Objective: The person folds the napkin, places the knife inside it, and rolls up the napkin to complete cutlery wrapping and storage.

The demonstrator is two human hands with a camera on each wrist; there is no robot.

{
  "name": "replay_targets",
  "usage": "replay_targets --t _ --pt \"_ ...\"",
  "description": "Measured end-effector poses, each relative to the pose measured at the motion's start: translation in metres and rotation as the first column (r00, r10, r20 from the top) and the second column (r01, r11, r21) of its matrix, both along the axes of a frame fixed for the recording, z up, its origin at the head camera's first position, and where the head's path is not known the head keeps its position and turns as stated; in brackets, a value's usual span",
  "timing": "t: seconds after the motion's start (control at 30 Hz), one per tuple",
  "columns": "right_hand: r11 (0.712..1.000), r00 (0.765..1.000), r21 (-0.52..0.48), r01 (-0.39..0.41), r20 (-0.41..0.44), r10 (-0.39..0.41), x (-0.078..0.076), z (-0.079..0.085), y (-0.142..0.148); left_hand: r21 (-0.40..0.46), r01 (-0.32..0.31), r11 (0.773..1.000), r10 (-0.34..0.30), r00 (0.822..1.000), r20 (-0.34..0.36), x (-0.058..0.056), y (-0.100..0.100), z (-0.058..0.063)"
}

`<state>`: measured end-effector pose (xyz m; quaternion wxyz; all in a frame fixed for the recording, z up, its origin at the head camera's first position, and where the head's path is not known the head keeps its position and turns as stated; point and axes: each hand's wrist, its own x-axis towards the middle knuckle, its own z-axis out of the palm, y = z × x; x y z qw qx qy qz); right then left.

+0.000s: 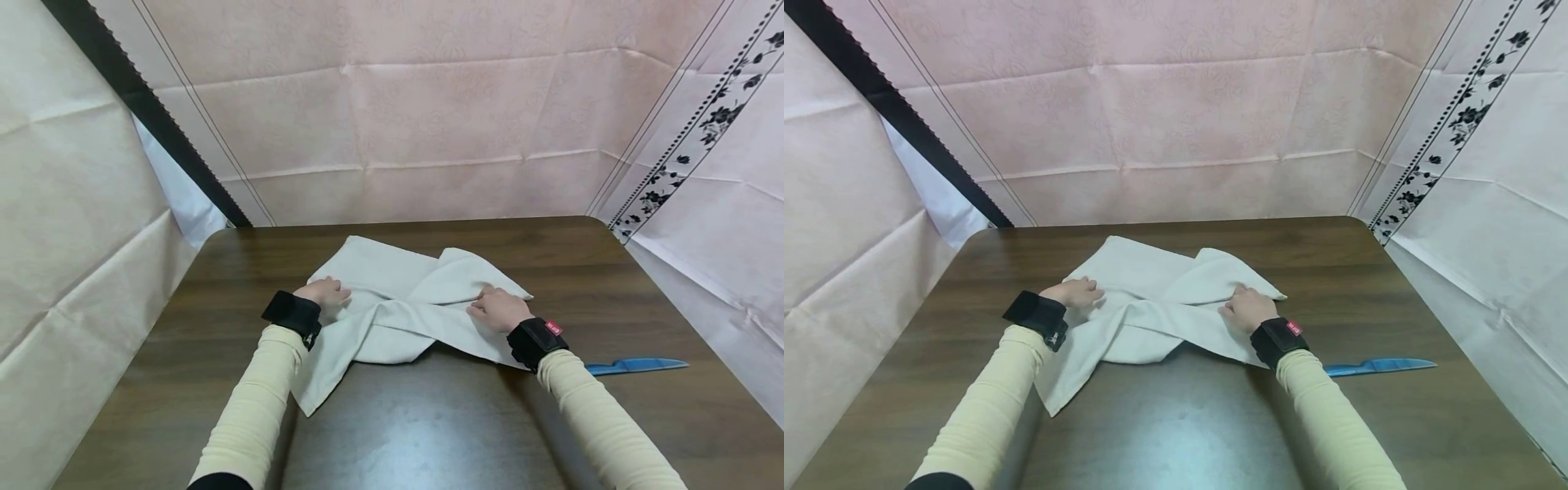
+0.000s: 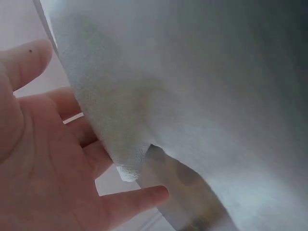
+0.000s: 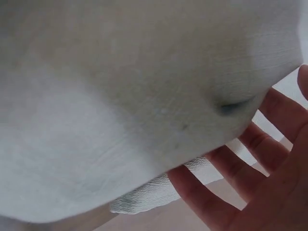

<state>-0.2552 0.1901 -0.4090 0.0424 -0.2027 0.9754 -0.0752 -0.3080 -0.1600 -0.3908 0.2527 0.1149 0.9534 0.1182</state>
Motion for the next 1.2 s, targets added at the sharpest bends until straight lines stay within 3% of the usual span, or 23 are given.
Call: replay_targets --t 0.17,0.53,0.87,1.2 --pt "1.000 1.000 -0.017 0.027 0.015 -0.026 -0.002 0.001 0.010 -0.009 -0.060 0.998 0.060 0.998 -0.001 0.000 -0.012 0.001" --pt "0.993 0.992 -0.065 0.101 0.077 -0.095 -0.010 0.003 0.029 -0.044 -0.056 0.997 0.055 0.998 -0.025 -0.001 -0.020 0.001" --pt "0.965 0.949 -0.029 0.260 0.191 -0.250 -0.027 0.003 0.063 -0.099 -0.134 0.986 0.128 0.989 -0.069 0.009 -0.023 0.001" --pt "0.968 0.950 -0.023 0.248 0.200 -0.238 -0.032 0.008 0.061 -0.143 -0.119 0.983 0.109 0.991 -0.081 0.007 -0.030 0.003"
